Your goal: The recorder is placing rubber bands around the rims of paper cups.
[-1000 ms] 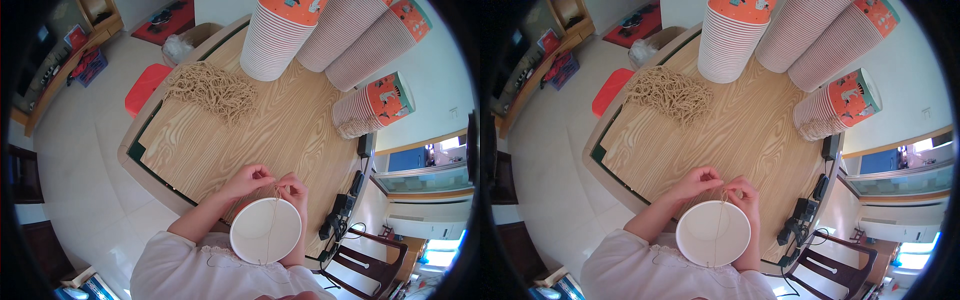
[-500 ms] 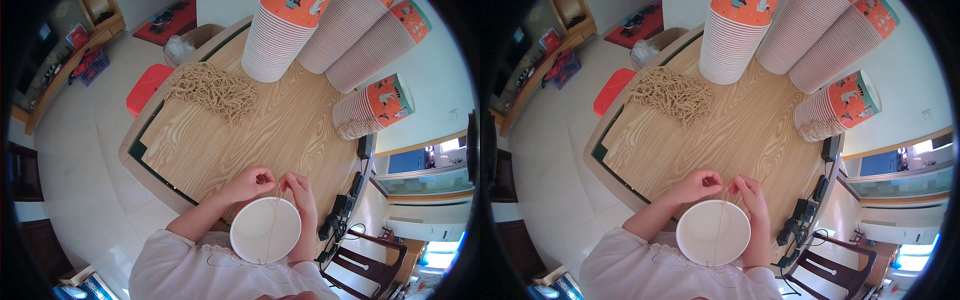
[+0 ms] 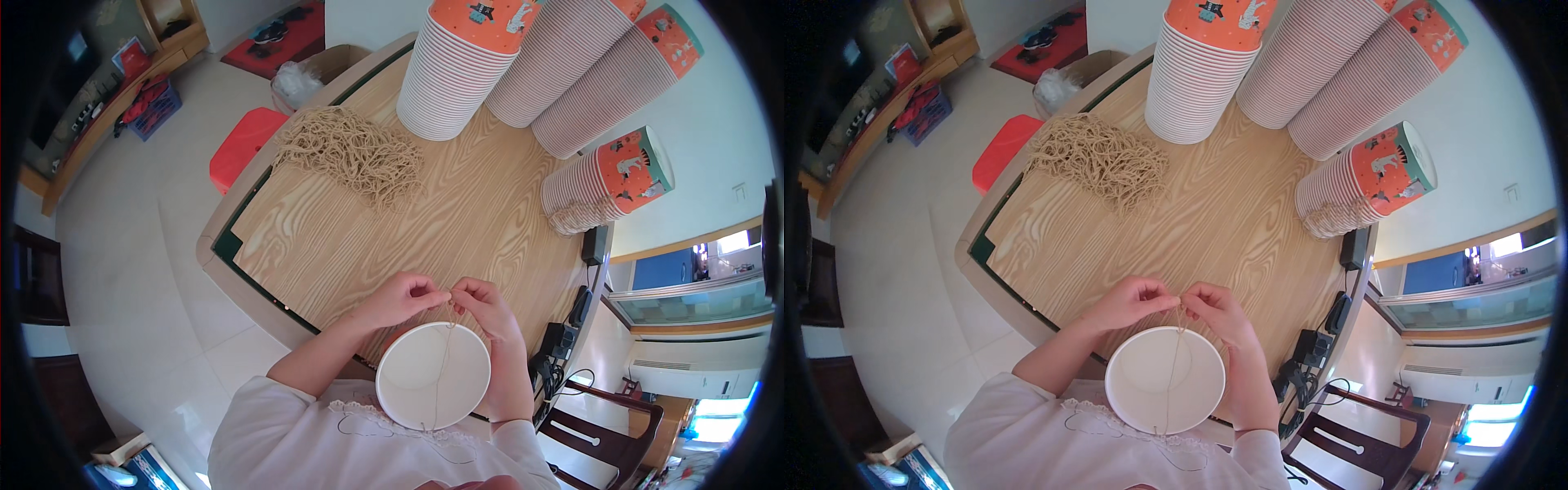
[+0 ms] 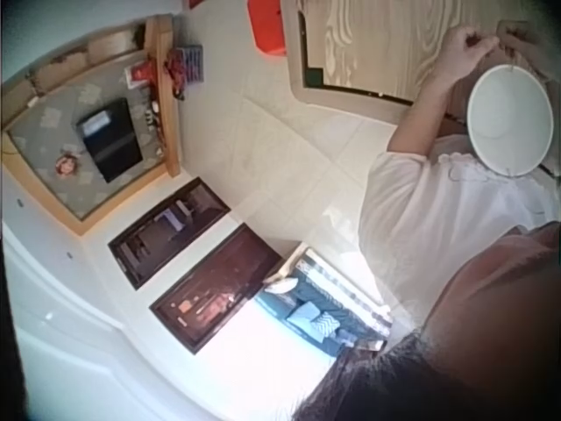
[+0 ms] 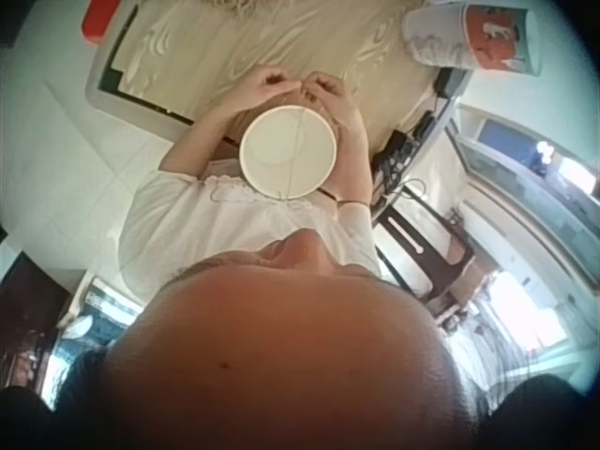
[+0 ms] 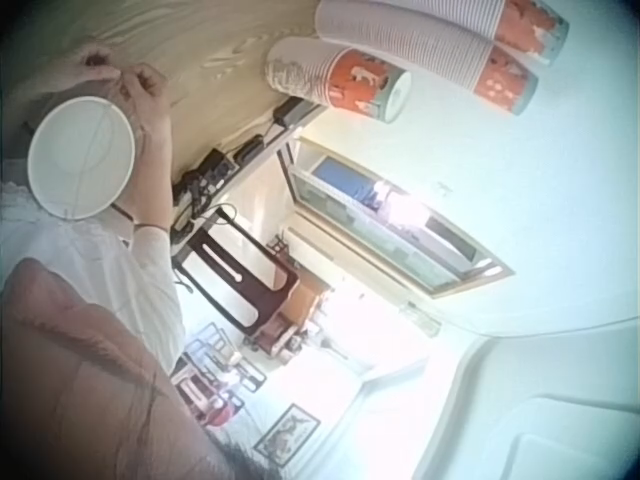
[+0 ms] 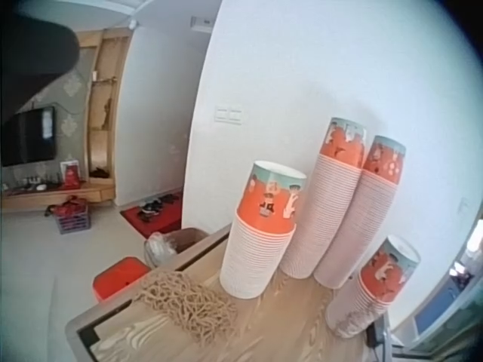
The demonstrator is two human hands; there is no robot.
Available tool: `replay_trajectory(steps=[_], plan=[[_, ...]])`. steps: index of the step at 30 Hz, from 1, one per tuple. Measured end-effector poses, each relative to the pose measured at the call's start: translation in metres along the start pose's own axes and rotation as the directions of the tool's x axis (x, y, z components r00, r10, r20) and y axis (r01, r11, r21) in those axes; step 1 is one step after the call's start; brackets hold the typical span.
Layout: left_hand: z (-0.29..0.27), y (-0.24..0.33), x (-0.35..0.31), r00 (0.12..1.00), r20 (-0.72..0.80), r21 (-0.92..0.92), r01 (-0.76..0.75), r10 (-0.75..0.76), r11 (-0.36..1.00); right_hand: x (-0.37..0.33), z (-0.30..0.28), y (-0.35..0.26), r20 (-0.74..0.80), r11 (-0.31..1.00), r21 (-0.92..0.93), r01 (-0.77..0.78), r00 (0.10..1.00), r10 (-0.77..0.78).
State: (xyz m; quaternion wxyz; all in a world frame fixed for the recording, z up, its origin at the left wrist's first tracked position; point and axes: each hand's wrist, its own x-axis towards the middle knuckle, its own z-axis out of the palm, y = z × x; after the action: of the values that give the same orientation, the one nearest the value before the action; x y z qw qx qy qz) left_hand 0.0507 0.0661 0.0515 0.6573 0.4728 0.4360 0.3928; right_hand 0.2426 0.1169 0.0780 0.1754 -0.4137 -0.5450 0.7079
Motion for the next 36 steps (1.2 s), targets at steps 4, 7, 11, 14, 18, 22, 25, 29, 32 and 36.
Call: replay_trajectory(steps=[4, 7, 11, 14, 18, 22, 25, 29, 32, 36], plan=[[0.006, 0.006, -0.003, 0.999, 0.028, -0.02, -0.031, 0.032, 0.999, -0.003, 0.002, -0.002, -0.032, 0.999, -0.032, 0.018, 0.999, -0.019], [0.007, -0.006, 0.0, 0.994, -0.002, -0.136, -0.109, 0.109, 0.985, -0.004, 0.001, -0.001, -0.023, 0.998, -0.066, 0.007, 1.0, -0.008], [0.007, -0.009, 0.001, 0.994, -0.023, -0.164, -0.109, 0.107, 0.98, -0.006, 0.001, -0.003, 0.032, 0.999, -0.035, -0.012, 0.999, 0.013], [0.008, -0.007, 0.0, 0.993, -0.037, -0.129, -0.119, 0.115, 0.984, -0.004, -0.001, -0.005, 0.072, 0.996, -0.063, -0.068, 0.995, 0.073], [0.009, -0.008, 0.0, 0.99, -0.068, -0.165, -0.136, 0.126, 0.977, -0.005, 0.0, -0.005, 0.089, 0.996, -0.011, -0.087, 0.992, 0.088], [0.01, -0.01, 0.0, 0.992, -0.076, -0.247, -0.115, 0.099, 0.962, -0.006, -0.009, -0.003, 0.226, 0.995, -0.031, -0.09, 0.969, 0.095], [0.009, -0.01, -0.001, 0.993, -0.085, -0.286, -0.108, 0.087, 0.952, -0.005, -0.013, 0.003, 0.222, 1.0, -0.005, -0.023, 0.975, 0.024], [0.008, -0.015, 0.0, 0.999, -0.021, -0.317, -0.046, 0.042, 0.947, -0.005, -0.012, 0.022, 0.135, 0.964, 0.04, 0.263, 0.954, -0.266], [0.008, -0.021, 0.002, 1.0, 0.01, -0.38, -0.013, 0.018, 0.925, -0.006, -0.001, 0.041, 0.052, 0.919, 0.214, 0.332, 0.935, -0.351], [0.011, -0.026, 0.006, 0.999, 0.052, -0.432, 0.036, -0.015, 0.901, -0.003, 0.01, 0.055, -0.04, 0.889, 0.264, 0.374, 0.925, -0.378]])
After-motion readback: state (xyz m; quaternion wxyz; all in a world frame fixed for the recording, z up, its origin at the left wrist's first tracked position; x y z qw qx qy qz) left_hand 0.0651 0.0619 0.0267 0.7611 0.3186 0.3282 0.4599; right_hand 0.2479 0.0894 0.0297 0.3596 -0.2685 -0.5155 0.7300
